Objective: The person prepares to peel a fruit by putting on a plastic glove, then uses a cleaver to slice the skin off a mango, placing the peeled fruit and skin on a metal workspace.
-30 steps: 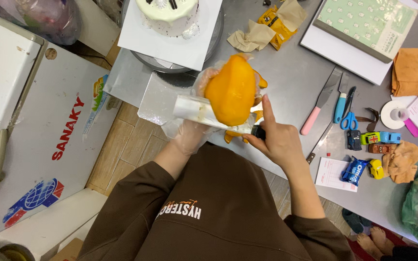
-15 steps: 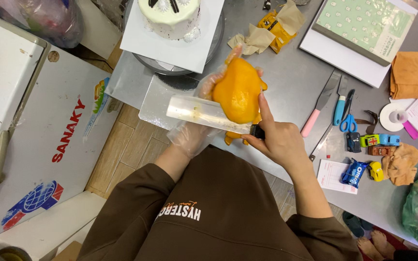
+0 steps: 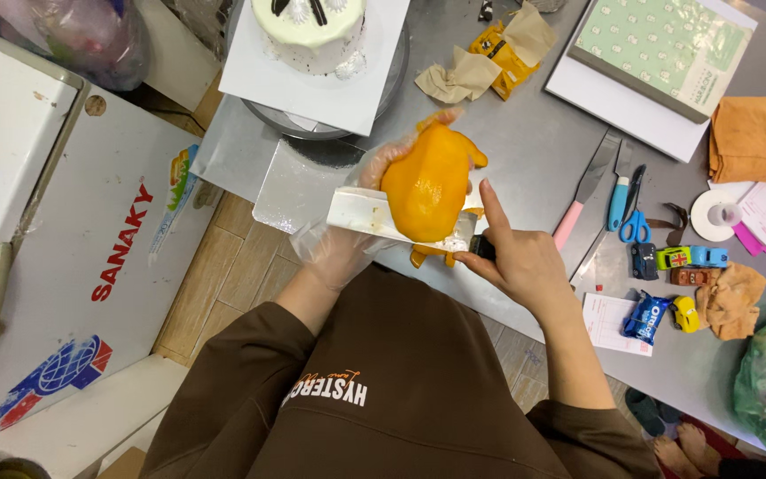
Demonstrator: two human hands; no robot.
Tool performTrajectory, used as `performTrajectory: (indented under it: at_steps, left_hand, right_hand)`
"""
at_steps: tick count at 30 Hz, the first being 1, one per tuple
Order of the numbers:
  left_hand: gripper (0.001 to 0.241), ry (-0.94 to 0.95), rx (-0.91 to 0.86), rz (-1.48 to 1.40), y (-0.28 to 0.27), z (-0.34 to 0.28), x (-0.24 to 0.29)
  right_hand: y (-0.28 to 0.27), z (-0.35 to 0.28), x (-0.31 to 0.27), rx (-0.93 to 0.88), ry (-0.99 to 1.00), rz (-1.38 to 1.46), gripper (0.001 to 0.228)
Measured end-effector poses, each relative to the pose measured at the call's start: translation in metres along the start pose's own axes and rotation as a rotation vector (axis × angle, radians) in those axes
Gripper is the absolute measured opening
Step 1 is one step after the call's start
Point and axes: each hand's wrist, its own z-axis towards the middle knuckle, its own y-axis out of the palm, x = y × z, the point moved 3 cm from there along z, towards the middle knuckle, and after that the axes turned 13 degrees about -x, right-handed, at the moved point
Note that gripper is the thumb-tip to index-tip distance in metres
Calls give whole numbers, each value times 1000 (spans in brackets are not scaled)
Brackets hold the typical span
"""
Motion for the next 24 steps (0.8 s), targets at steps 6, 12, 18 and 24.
performTrajectory:
  at_steps: [6, 12, 18, 24]
  left_hand:
    - [49, -56, -4, -21, -6, -6, -1]
    - [45, 97, 141, 125, -66, -17, -5]
    - [43, 40, 382, 12, -109, -32, -25]
    - [39, 354, 223, 147, -157, -100, -32]
  right_hand:
    - [5, 12, -7, -6, -19, 13, 102]
    - [-3, 5, -5, -27, -8, 81, 97]
    - [7, 23, -17, -128, 7, 109, 94]
    - [26, 38, -27, -250, 6, 94, 94]
